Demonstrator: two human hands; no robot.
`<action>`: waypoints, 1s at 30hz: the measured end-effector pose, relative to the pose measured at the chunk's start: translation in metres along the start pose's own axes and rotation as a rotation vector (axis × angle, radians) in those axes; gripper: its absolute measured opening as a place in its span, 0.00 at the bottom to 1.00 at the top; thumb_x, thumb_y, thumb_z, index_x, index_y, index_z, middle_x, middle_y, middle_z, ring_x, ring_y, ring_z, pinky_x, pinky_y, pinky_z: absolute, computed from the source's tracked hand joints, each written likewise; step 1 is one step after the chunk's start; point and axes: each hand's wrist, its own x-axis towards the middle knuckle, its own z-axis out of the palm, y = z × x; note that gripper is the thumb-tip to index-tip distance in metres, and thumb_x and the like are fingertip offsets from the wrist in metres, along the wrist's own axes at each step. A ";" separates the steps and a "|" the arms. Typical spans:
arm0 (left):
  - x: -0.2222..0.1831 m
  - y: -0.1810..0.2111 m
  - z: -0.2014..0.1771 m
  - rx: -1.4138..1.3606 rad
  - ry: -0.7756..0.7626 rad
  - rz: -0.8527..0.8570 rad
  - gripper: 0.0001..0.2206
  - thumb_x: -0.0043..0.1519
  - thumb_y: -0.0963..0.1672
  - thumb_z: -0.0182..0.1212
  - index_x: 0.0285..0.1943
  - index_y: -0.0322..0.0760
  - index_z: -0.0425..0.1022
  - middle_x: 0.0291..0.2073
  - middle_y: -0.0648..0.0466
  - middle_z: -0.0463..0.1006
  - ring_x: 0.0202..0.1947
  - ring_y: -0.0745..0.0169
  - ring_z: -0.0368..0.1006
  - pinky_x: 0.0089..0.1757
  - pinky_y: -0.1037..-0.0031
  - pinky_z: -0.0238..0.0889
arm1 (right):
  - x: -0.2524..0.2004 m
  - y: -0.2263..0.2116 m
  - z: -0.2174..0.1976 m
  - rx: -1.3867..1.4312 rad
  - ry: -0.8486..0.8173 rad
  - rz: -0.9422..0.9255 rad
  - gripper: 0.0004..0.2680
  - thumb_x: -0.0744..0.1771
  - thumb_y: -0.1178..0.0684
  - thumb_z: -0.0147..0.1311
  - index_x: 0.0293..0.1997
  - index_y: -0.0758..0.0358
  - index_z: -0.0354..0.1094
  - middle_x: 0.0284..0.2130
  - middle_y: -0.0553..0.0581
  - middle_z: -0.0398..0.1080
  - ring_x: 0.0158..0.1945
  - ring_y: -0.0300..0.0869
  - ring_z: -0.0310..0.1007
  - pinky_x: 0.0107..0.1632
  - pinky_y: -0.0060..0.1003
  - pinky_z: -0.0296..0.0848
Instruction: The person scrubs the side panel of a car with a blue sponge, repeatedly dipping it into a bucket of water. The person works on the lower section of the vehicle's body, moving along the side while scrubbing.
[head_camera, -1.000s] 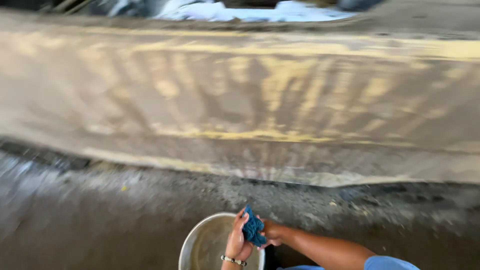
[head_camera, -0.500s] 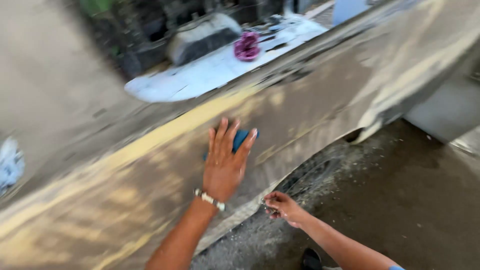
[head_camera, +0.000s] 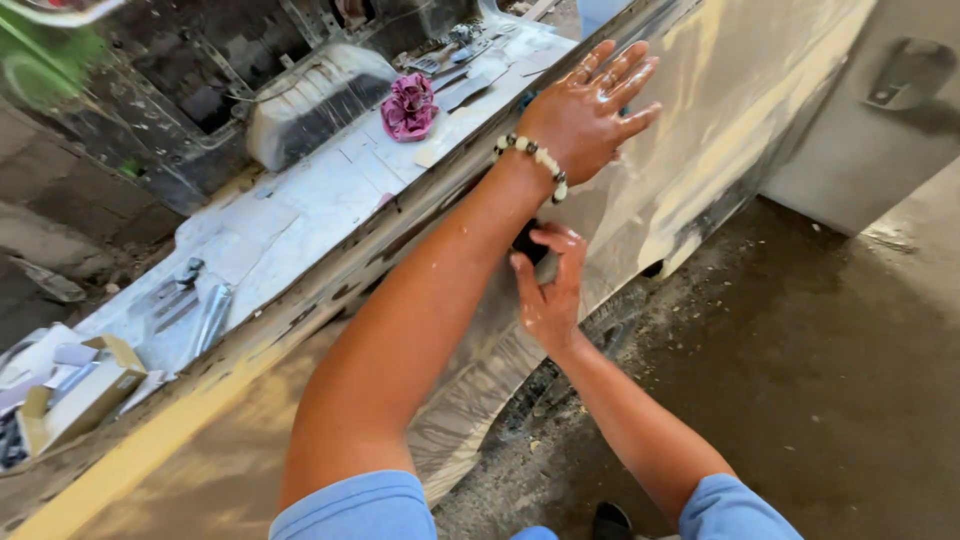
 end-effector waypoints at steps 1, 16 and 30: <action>0.001 -0.004 -0.004 0.007 -0.010 0.003 0.24 0.59 0.47 0.62 0.66 0.40 0.73 0.75 0.43 0.56 0.77 0.45 0.43 0.71 0.50 0.34 | 0.010 0.010 0.000 0.011 0.006 0.004 0.12 0.68 0.61 0.59 0.57 0.63 0.63 0.54 0.61 0.64 0.61 0.51 0.64 0.66 0.42 0.62; -0.115 0.001 -0.135 -0.028 -0.031 -0.068 0.23 0.54 0.49 0.69 0.59 0.45 0.75 0.68 0.43 0.66 0.74 0.44 0.52 0.69 0.50 0.39 | 0.060 0.010 0.011 -0.221 0.119 -0.244 0.08 0.70 0.61 0.52 0.54 0.67 0.61 0.53 0.63 0.62 0.59 0.52 0.60 0.66 0.48 0.57; -0.113 0.004 -0.139 -0.131 0.044 -0.271 0.25 0.54 0.46 0.70 0.60 0.35 0.70 0.60 0.42 0.69 0.62 0.42 0.64 0.56 0.59 0.64 | 0.134 0.036 0.004 -0.336 0.280 -0.173 0.04 0.71 0.60 0.52 0.49 0.68 0.66 0.42 0.63 0.68 0.50 0.54 0.64 0.59 0.49 0.60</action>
